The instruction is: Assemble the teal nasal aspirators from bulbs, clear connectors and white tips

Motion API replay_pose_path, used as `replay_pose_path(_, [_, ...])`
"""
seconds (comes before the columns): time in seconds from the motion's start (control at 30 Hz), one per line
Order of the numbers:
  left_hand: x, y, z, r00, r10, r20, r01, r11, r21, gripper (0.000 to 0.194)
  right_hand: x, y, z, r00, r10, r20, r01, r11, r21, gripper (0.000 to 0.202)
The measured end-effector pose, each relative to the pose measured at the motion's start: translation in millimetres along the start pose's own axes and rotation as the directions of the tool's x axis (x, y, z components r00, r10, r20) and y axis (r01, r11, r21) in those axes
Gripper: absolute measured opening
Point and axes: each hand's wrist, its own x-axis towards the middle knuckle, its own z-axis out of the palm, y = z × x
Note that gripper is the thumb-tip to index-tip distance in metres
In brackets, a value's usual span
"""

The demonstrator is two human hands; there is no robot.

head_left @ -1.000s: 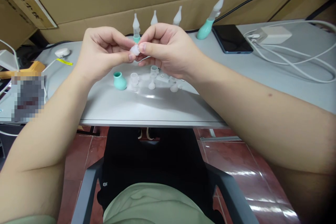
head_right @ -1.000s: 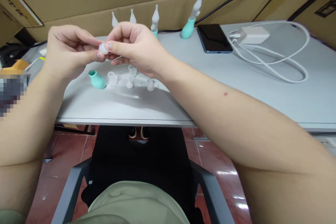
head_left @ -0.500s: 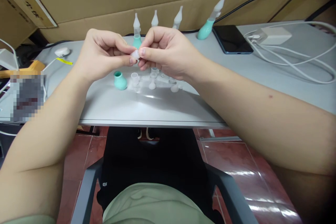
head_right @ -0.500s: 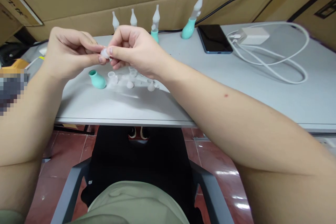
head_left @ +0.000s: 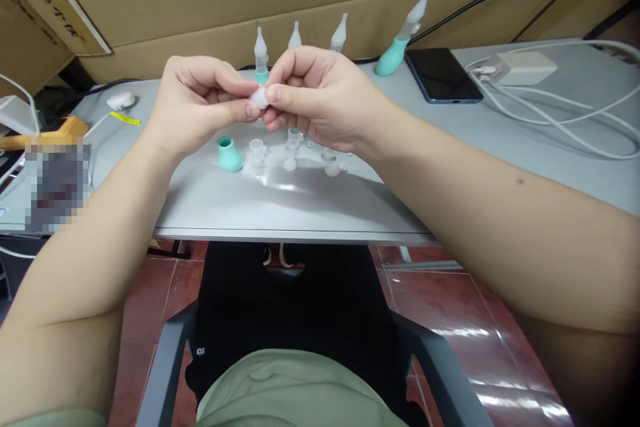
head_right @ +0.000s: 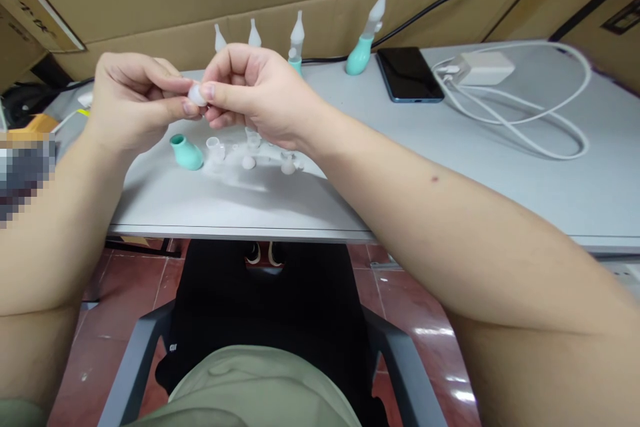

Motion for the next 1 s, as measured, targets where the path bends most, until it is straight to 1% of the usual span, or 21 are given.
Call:
replay_pose_path(0.07, [0.8,-2.6,-3.0,1.0,-0.005,-0.016,0.005,1.0,0.004,0.074,1.0,-2.2,2.4,1.0,0.001,0.01,-0.002,0.999,0.044,0.034])
replay_pose_path(0.1, [1.1,-3.4,-4.3,1.0,0.0,-0.021,0.0,1.0,0.008,0.074,1.5,-3.1,3.2,1.0,0.001,0.017,-0.002,0.998,0.056,0.034])
replay_pose_path(0.17, [1.5,-2.7,-5.4,1.0,0.017,-0.016,-0.016,1.0,0.018,0.067,2.3,-4.8,3.6,0.999,0.009,0.039,-0.012,0.998,0.059,0.035])
replay_pose_path(0.23, [1.2,0.8,-4.2,0.999,0.036,0.004,-0.036,0.999,0.019,0.054,2.3,-6.4,3.1,0.998,0.038,0.056,-0.04,0.998,0.045,0.038])
replay_pose_path(0.33, [0.5,7.6,0.7,0.998,0.056,0.021,-0.056,0.998,0.007,0.042,1.6,-8.4,1.6,0.995,0.097,0.018,-0.097,0.995,0.005,0.043])
replay_pose_path(0.43, [0.3,14.1,4.6,0.999,0.043,-0.004,-0.043,0.999,0.019,0.038,1.7,-8.6,-1.1,0.994,0.11,-0.009,-0.11,0.993,-0.042,0.047])
replay_pose_path(0.5, [0.6,18.9,5.1,1.0,-0.015,-0.016,0.016,0.998,0.06,0.039,2.5,-7.5,-3.8,0.995,0.103,-0.005,-0.103,0.992,-0.068,0.046])
replay_pose_path(0.6, [0.6,29.0,7.3,0.986,-0.165,-0.003,0.163,0.973,0.166,0.047,4.0,-5.9,-6.1,0.994,0.11,0.002,-0.109,0.987,-0.116,0.043])
replay_pose_path(0.7, [-2.1,44.1,19.8,0.96,-0.276,0.04,0.255,0.927,0.276,0.06,3.6,-8.0,-2.2,0.993,0.113,-0.036,-0.117,0.977,-0.181,0.041])
replay_pose_path(0.73, [-3.6,50.0,26.2,0.952,-0.299,0.061,0.267,0.914,0.307,0.066,2.7,-9.5,0.4,0.994,0.09,-0.059,-0.1,0.973,-0.209,0.039])
replay_pose_path(0.8, [-6.1,61.4,38.8,0.939,-0.33,0.096,0.277,0.893,0.356,0.075,-0.2,-13.2,5.7,0.996,-0.019,-0.092,-0.011,0.949,-0.316,0.034])
replay_pose_path(0.83, [-6.6,66.2,43.2,0.933,-0.342,0.109,0.279,0.883,0.377,0.078,-2.2,-15.0,7.6,0.992,-0.094,-0.083,0.052,0.909,-0.413,0.031])
replay_pose_path(0.87, [-6.5,69.8,45.2,0.928,-0.353,0.119,0.281,0.873,0.398,0.08,-4.2,-16.6,8.6,0.983,-0.173,-0.057,0.117,0.839,-0.531,0.025])
replay_pose_path(0.9, [-5.6,72.0,44.3,0.922,-0.366,0.127,0.285,0.862,0.42,0.081,-6.1,-18.0,8.7,0.973,-0.233,-0.006,0.172,0.736,-0.655,0.018])
replay_pose_path(0.93, [-3.9,72.6,40.2,0.916,-0.38,0.13,0.289,0.849,0.443,0.081,-7.6,-19.0,7.8,0.962,-0.265,0.059,0.214,0.607,-0.765,0.009])
replay_pose_path(0.97, [-1.7,71.7,33.4,0.91,-0.393,0.128,0.294,0.833,0.469,0.081,-8.4,-19.7,6.4,0.956,-0.268,0.122,0.241,0.477,-0.845,0.001])
replay_pose_path(1.0, [0.7,69.6,24.3,0.906,-0.406,0.12,0.3,0.814,0.498,0.079,-8.5,-20.1,4.7,0.953,-0.248,0.173,0.257,0.363,-0.896,0.01])
